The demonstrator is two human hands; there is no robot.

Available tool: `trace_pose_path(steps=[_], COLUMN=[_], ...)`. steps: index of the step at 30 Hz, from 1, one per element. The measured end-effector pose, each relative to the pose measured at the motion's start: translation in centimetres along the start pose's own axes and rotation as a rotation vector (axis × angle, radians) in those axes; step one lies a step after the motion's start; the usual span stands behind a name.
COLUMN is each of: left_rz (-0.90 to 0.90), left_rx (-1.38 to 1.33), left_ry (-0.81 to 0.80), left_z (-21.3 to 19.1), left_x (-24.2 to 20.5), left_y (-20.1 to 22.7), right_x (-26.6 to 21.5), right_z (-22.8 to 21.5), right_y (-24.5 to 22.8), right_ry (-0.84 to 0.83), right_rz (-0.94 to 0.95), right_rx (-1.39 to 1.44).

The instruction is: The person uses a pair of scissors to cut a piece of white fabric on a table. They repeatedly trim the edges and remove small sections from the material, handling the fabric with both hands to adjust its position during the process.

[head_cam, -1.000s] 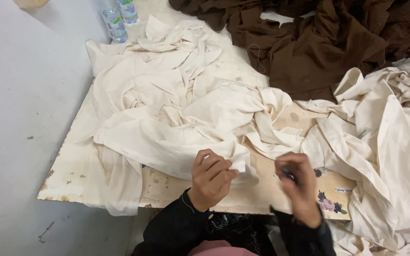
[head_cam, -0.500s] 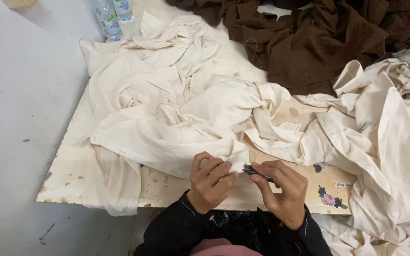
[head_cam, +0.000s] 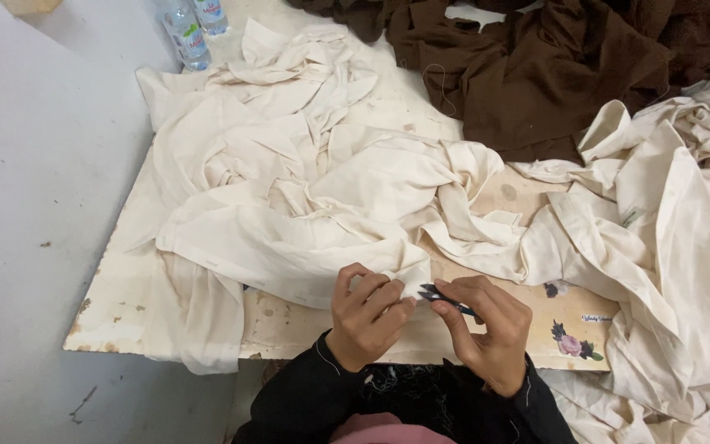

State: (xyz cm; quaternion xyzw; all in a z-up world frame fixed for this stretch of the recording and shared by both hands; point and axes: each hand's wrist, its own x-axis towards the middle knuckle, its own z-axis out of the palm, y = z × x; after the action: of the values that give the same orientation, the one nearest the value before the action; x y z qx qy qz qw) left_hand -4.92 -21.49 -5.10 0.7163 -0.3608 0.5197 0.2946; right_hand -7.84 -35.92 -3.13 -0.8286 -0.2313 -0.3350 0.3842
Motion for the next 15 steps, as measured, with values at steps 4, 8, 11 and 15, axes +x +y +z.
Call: trace_pose_path(steps=[4, 8, 11, 15], left_rz=[0.003, -0.021, -0.037, -0.300], left_rx=[-0.005, -0.017, -0.060, -0.310], left_ry=[-0.005, -0.008, 0.002, -0.064], left_z=[0.1, 0.1, 1.1, 1.5], left_x=[-0.1, 0.1, -1.2, -1.4], left_y=[0.1, 0.2, 0.5, 1.5], right_x=[0.1, -1.6, -2.8, -7.7], right_z=[0.0, 0.3, 0.6, 1.8], right_y=[-0.1, 1.9, 4.1, 11.4], right_ry=[0.009, 0.091, 0.078, 0.045], right_rz=[-0.014, 0.039, 0.076, 0.147], right_rx=[0.030, 0.206, 0.484, 0.401])
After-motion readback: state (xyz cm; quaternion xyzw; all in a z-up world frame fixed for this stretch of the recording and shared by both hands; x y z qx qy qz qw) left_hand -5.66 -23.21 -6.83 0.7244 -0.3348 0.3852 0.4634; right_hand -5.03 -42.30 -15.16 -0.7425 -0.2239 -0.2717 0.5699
